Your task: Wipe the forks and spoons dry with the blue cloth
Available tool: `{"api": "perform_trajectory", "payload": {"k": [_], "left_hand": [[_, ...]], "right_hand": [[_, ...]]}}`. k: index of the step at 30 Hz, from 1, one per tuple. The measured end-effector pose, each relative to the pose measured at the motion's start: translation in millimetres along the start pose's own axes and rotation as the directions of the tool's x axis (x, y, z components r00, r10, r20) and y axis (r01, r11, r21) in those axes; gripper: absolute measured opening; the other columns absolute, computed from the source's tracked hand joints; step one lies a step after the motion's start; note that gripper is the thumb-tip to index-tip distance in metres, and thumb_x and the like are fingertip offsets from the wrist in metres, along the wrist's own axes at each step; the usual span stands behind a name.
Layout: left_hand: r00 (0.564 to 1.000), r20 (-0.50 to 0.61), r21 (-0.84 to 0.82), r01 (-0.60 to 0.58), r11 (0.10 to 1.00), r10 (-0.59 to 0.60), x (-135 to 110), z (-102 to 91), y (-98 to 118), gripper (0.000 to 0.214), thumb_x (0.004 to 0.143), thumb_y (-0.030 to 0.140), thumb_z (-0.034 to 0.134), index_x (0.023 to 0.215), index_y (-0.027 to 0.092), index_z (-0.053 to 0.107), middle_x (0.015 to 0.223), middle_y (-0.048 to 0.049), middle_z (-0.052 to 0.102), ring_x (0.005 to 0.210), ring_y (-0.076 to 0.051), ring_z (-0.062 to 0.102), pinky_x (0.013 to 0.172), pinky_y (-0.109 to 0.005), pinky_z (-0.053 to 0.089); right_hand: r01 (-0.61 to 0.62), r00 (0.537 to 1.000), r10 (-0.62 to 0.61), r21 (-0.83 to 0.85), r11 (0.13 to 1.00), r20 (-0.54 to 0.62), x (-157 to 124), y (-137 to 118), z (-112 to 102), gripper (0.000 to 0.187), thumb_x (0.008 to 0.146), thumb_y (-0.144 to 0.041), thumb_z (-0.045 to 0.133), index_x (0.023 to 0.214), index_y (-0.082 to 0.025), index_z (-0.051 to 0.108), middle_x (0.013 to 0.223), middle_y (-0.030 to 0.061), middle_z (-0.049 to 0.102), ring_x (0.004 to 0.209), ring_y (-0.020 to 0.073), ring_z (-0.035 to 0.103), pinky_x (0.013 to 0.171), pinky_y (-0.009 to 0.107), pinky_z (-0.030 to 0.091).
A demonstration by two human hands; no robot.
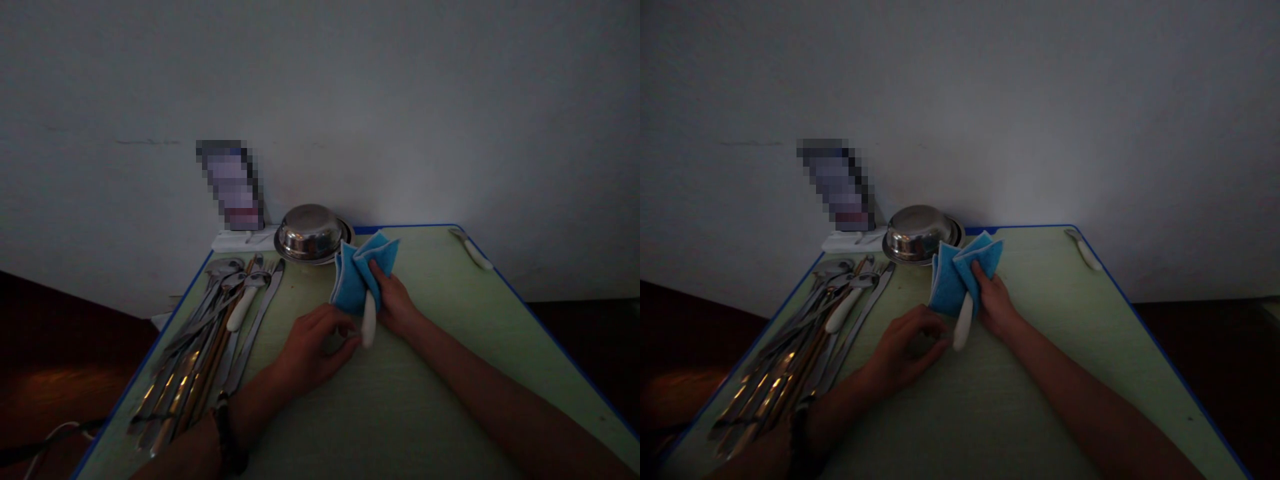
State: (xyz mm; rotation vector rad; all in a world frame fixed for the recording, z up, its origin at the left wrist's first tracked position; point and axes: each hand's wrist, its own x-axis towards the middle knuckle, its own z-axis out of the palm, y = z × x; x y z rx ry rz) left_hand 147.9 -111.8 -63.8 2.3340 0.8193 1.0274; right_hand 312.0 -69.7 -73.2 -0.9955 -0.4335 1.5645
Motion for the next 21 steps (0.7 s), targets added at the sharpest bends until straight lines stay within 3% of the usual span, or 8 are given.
{"api": "perform_trajectory", "payload": {"k": [7,13,21], "left_hand": [[0.998,0.043,0.029,-0.037,0.999,0.036,-3.6,-0.9,0.1,0.025,0.073,0.03,0.069,0.088,0.019,0.051,0.077,-0.0004,0.059,0.07,-0.014,0.056,0.062,-0.025,0.046],[0.999,-0.051,0.044,-0.015,0.999,0.017,-1.1,0.9,-0.9,0.018,0.076,0.024,0.066,0.083,0.019,0.051,0.077,-0.0008,0.058,0.07,-0.013,0.056,0.061,-0.024,0.046],[0.995,-0.098,0.059,0.031,0.998,-0.025,-0.4,1.6,0.6,0.016,0.076,0.021,0.065,0.084,0.019,0.051,0.076,-0.0007,0.057,0.07,-0.014,0.055,0.063,-0.025,0.046]], "right_hand": [[0.011,1.0,-0.011,0.017,1.0,-0.023,0.2,0.2,0.9,0.035,0.066,-0.045,0.067,0.088,-0.019,0.063,0.085,0.0034,0.07,0.085,0.0209,0.064,0.081,0.037,0.048],[-0.016,0.988,0.025,-0.055,0.998,0.151,-2.8,-0.1,0.3,0.029,0.068,-0.042,0.066,0.084,-0.018,0.064,0.079,0.003,0.071,0.081,0.0205,0.065,0.081,0.037,0.047],[-0.042,0.988,0.045,-0.023,0.999,0.146,-0.9,-1.0,-1.3,0.029,0.067,-0.039,0.069,0.086,-0.017,0.064,0.079,0.0041,0.071,0.082,0.0207,0.065,0.082,0.037,0.048]]}}
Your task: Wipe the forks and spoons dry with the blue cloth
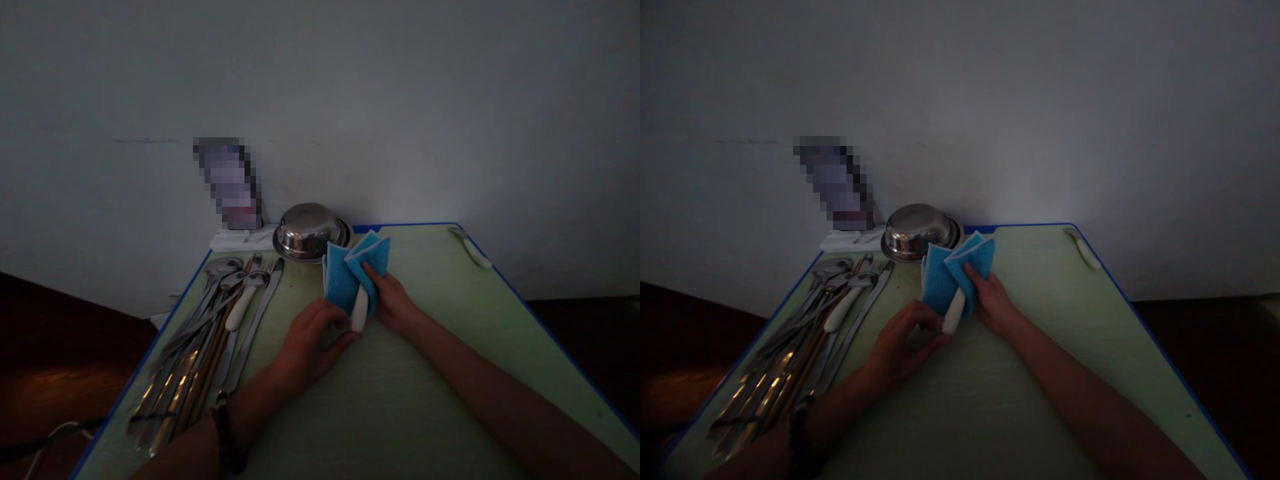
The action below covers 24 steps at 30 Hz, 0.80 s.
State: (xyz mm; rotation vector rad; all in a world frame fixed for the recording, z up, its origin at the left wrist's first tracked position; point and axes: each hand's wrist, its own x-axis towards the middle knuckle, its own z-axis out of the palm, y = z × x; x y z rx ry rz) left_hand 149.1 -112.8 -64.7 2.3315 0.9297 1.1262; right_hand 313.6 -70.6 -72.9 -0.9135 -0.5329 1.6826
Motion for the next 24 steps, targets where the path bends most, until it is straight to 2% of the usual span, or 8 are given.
{"api": "perform_trajectory", "payload": {"k": [7,18,21,24], "left_hand": [[0.998,-0.016,-0.019,0.062,0.998,-0.062,-1.7,0.2,1.6,0.016,0.078,0.015,0.059,0.089,0.019,0.048,0.076,0.0001,0.055,0.068,-0.012,0.053,0.062,-0.024,0.044],[0.999,0.002,-0.02,0.054,0.998,-0.054,-3.1,0.3,0.1,0.018,0.079,0.014,0.056,0.093,0.02,0.046,0.077,0.0003,0.052,0.069,-0.012,0.051,0.061,-0.025,0.042],[0.999,-0.027,-0.054,0.035,0.998,-0.037,-2.8,0.0,-0.3,0.017,0.082,0.01,0.051,0.096,0.019,0.046,0.078,0.0,0.05,0.07,-0.012,0.049,0.063,-0.025,0.041],[0.99,-0.129,-0.07,0.054,0.996,-0.063,-1.9,0.2,-1.7,0.018,0.084,0.009,0.044,0.099,0.02,0.046,0.084,-0.0012,0.047,0.073,-0.013,0.047,0.065,-0.025,0.041]], "right_hand": [[-0.021,1.0,0.021,0.015,1.0,-0.005,2.1,0.4,-2.3,0.034,0.067,-0.04,0.068,0.091,-0.017,0.063,0.083,0.0052,0.071,0.084,0.0215,0.065,0.081,0.037,0.049],[-0.03,0.999,0.03,0.018,0.999,0.034,1.0,-0.6,-1.4,0.033,0.07,-0.041,0.066,0.093,-0.018,0.062,0.089,0.0056,0.071,0.086,0.0216,0.065,0.079,0.037,0.05],[-0.038,0.998,0.036,0.038,0.999,0.045,2.4,-0.5,-2.3,0.032,0.07,-0.038,0.066,0.094,-0.018,0.063,0.087,0.0043,0.071,0.088,0.0208,0.064,0.081,0.036,0.05],[-0.05,0.998,0.048,0.061,0.997,0.03,4.0,-0.3,-4.1,0.028,0.069,-0.035,0.067,0.091,-0.018,0.064,0.083,0.0027,0.072,0.087,0.0193,0.065,0.082,0.034,0.05]]}}
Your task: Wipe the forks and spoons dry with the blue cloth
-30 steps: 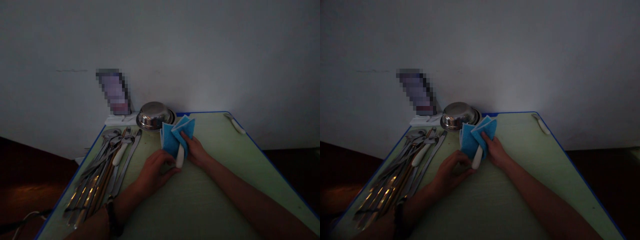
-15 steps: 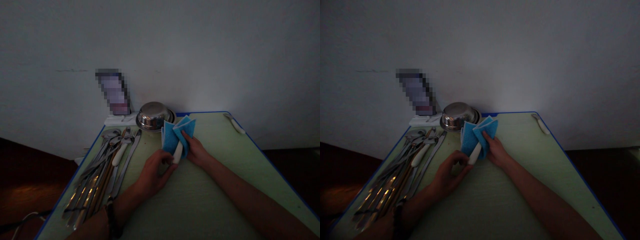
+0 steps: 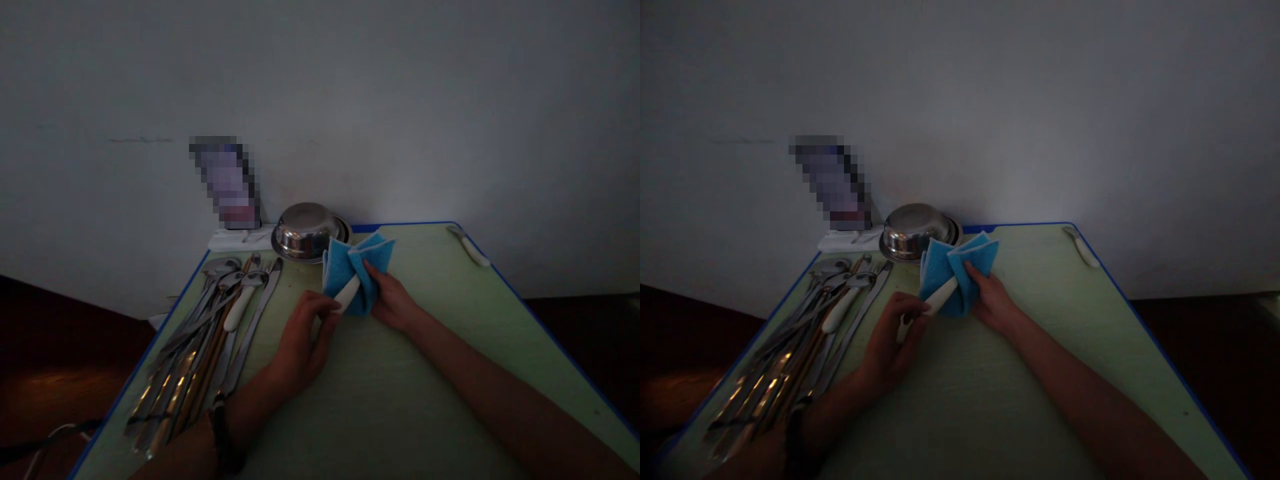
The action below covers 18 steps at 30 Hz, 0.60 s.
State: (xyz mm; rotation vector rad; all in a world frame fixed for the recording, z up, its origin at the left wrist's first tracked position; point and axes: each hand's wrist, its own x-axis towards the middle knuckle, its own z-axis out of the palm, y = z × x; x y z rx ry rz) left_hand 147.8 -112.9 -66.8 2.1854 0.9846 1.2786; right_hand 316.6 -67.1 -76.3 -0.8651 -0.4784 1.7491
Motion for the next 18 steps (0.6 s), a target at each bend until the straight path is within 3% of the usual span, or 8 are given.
{"api": "perform_trajectory", "payload": {"k": [3,6,9,12,16,18], "left_hand": [[0.986,-0.154,0.009,0.071,0.997,-0.068,1.0,0.3,-2.2,0.018,0.087,0.012,0.04,0.103,0.02,0.044,0.09,-0.0025,0.044,0.077,-0.014,0.046,0.067,-0.026,0.042],[0.977,-0.189,0.03,0.105,0.994,-0.098,1.9,-0.8,-3.4,0.022,0.089,0.016,0.036,0.11,0.021,0.042,0.096,-0.0044,0.044,0.083,-0.016,0.047,0.071,-0.029,0.044],[0.992,-0.12,0.072,0.06,0.996,-0.051,2.5,-3.2,-2.8,0.024,0.09,0.017,0.036,0.112,0.021,0.043,0.096,-0.005,0.047,0.083,-0.016,0.049,0.071,-0.03,0.045],[0.996,-0.052,0.102,-0.061,0.993,0.067,2.5,-4.7,-1.3,0.025,0.087,0.015,0.042,0.112,0.021,0.046,0.093,-0.005,0.051,0.082,-0.016,0.051,0.07,-0.029,0.045],[0.96,0.113,0.135,-0.269,0.954,0.255,1.7,-3.4,1.0,0.029,0.083,0.016,0.054,0.111,0.021,0.049,0.088,-0.0041,0.057,0.081,-0.016,0.053,0.07,-0.029,0.046],[0.939,0.178,0.169,-0.323,0.931,0.293,1.0,-2.1,2.5,0.025,0.081,0.016,0.058,0.105,0.021,0.053,0.085,-0.0031,0.058,0.079,-0.016,0.053,0.07,-0.029,0.046]], "right_hand": [[0.006,1.0,-0.006,0.002,1.0,0.01,0.7,0.2,-2.0,0.022,0.069,-0.029,0.067,0.088,-0.017,0.065,0.081,0.0022,0.072,0.083,0.0181,0.066,0.083,0.034,0.05],[0.003,1.0,-0.003,-0.015,1.0,0.025,0.7,1.0,-3.5,0.019,0.068,-0.025,0.067,0.086,-0.017,0.065,0.08,0.0017,0.072,0.08,0.0176,0.066,0.083,0.034,0.049],[0.013,0.999,-0.012,-0.006,1.0,0.045,0.7,1.6,-3.9,0.02,0.069,-0.029,0.067,0.086,-0.018,0.065,0.081,0.0016,0.072,0.083,0.0181,0.066,0.084,0.035,0.049],[-0.008,0.998,0.007,0.018,1.0,0.06,0.3,0.9,-2.6,0.025,0.072,-0.038,0.064,0.088,-0.02,0.064,0.084,0.0021,0.071,0.09,0.0187,0.064,0.086,0.036,0.047],[-0.055,0.998,0.054,0.019,0.998,0.019,-0.9,-1.4,0.5,0.035,0.073,-0.05,0.059,0.092,-0.02,0.062,0.089,0.0037,0.071,0.094,0.0194,0.063,0.085,0.037,0.047],[-0.064,0.998,0.064,0.002,0.998,0.019,-1.7,-2.2,1.5,0.037,0.072,-0.052,0.059,0.09,-0.019,0.063,0.089,0.0046,0.071,0.093,0.0199,0.063,0.085,0.037,0.047]]}}
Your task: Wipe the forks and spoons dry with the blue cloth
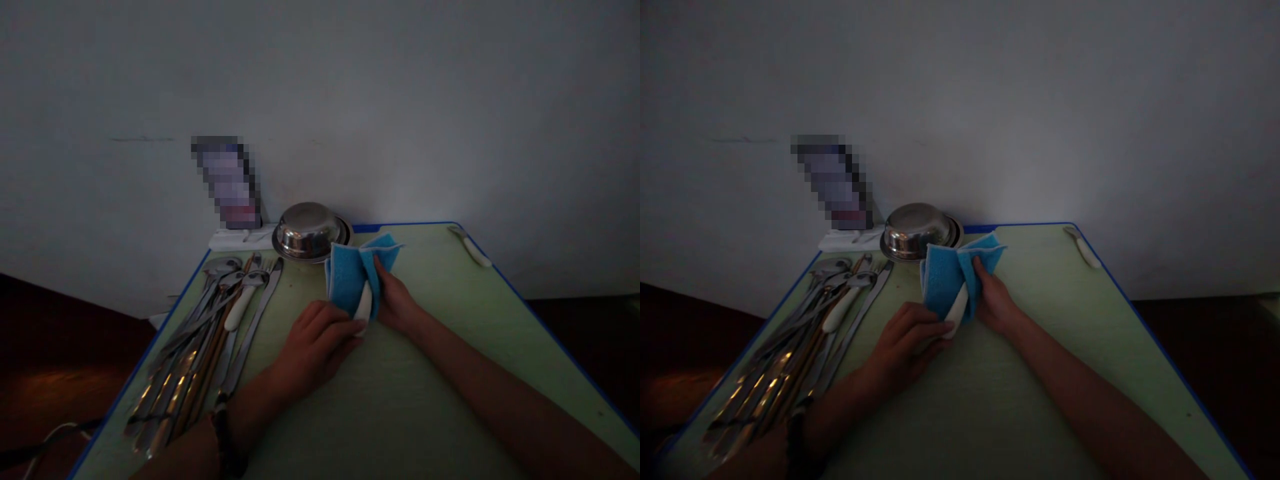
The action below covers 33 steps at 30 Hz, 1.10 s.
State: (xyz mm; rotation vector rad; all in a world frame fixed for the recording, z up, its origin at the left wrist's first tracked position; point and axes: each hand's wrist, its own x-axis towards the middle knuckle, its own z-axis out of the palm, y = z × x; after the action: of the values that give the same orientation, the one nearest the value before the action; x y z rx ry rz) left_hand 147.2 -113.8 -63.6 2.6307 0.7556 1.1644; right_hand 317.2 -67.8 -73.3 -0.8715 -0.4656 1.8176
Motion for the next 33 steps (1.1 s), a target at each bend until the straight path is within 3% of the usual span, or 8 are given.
{"api": "perform_trajectory", "payload": {"k": [7,14,21,25,30,33], "left_hand": [[0.995,0.024,0.003,0.092,0.996,-0.092,-1.7,1.3,1.7,0.027,0.075,0.028,0.067,0.097,0.02,0.054,0.09,-0.0042,0.054,0.086,-0.019,0.049,0.075,-0.032,0.046],[0.989,0.006,-0.018,0.146,0.989,-0.146,-1.6,1.8,0.7,0.022,0.076,0.025,0.066,0.094,0.021,0.054,0.09,-0.004,0.054,0.087,-0.019,0.049,0.075,-0.033,0.046],[0.98,-0.081,-0.06,0.175,0.983,-0.18,-1.5,0.1,0.8,0.021,0.083,0.019,0.055,0.103,0.022,0.05,0.093,-0.0047,0.05,0.089,-0.019,0.049,0.077,-0.034,0.046],[0.936,-0.18,-0.116,0.285,0.952,-0.302,-2.8,-0.2,-2.9,0.022,0.089,0.018,0.041,0.11,0.022,0.046,0.101,-0.0061,0.046,0.094,-0.019,0.048,0.08,-0.035,0.045],[0.824,-0.33,-0.165,0.431,0.887,-0.461,0.2,-1.9,-5.4,0.021,0.092,0.024,0.033,0.111,0.022,0.042,0.097,-0.0048,0.048,0.086,-0.018,0.05,0.073,-0.031,0.047],[0.808,-0.342,-0.177,0.445,0.878,-0.479,0.8,-3.5,-4.4,0.021,0.093,0.026,0.031,0.11,0.022,0.043,0.096,-0.005,0.049,0.085,-0.018,0.051,0.073,-0.03,0.047]], "right_hand": [[0.032,0.999,-0.029,-0.097,0.995,0.034,-4.8,0.6,0.9,0.028,0.071,-0.037,0.066,0.09,-0.018,0.065,0.082,0.0035,0.072,0.081,0.0185,0.065,0.084,0.036,0.047],[0.053,0.998,-0.049,-0.096,0.994,0.039,-6.2,-0.6,2.0,0.025,0.067,-0.034,0.069,0.085,-0.017,0.065,0.08,0.0041,0.072,0.08,0.0196,0.065,0.083,0.037,0.048],[0.052,0.995,-0.046,-0.059,0.997,0.093,-3.3,0.7,-2.0,0.028,0.069,-0.035,0.068,0.089,-0.017,0.065,0.083,0.0049,0.072,0.087,0.0196,0.064,0.084,0.035,0.048],[0.063,0.995,-0.059,-0.04,0.997,0.083,-1.5,0.9,-5.1,0.025,0.065,-0.031,0.071,0.084,-0.016,0.066,0.08,0.0031,0.072,0.079,0.0173,0.065,0.082,0.032,0.049],[0.066,0.988,-0.056,-0.065,0.996,0.144,-2.2,2.0,-5.2,0.023,0.062,-0.023,0.073,0.084,-0.018,0.068,0.082,-0.0002,0.071,0.078,0.0138,0.065,0.086,0.031,0.047],[0.075,0.984,-0.055,-0.11,0.991,0.17,-2.3,4.3,-6.5,0.02,0.063,-0.023,0.072,0.083,-0.02,0.068,0.084,-0.0015,0.071,0.08,0.0134,0.064,0.088,0.032,0.046]]}}
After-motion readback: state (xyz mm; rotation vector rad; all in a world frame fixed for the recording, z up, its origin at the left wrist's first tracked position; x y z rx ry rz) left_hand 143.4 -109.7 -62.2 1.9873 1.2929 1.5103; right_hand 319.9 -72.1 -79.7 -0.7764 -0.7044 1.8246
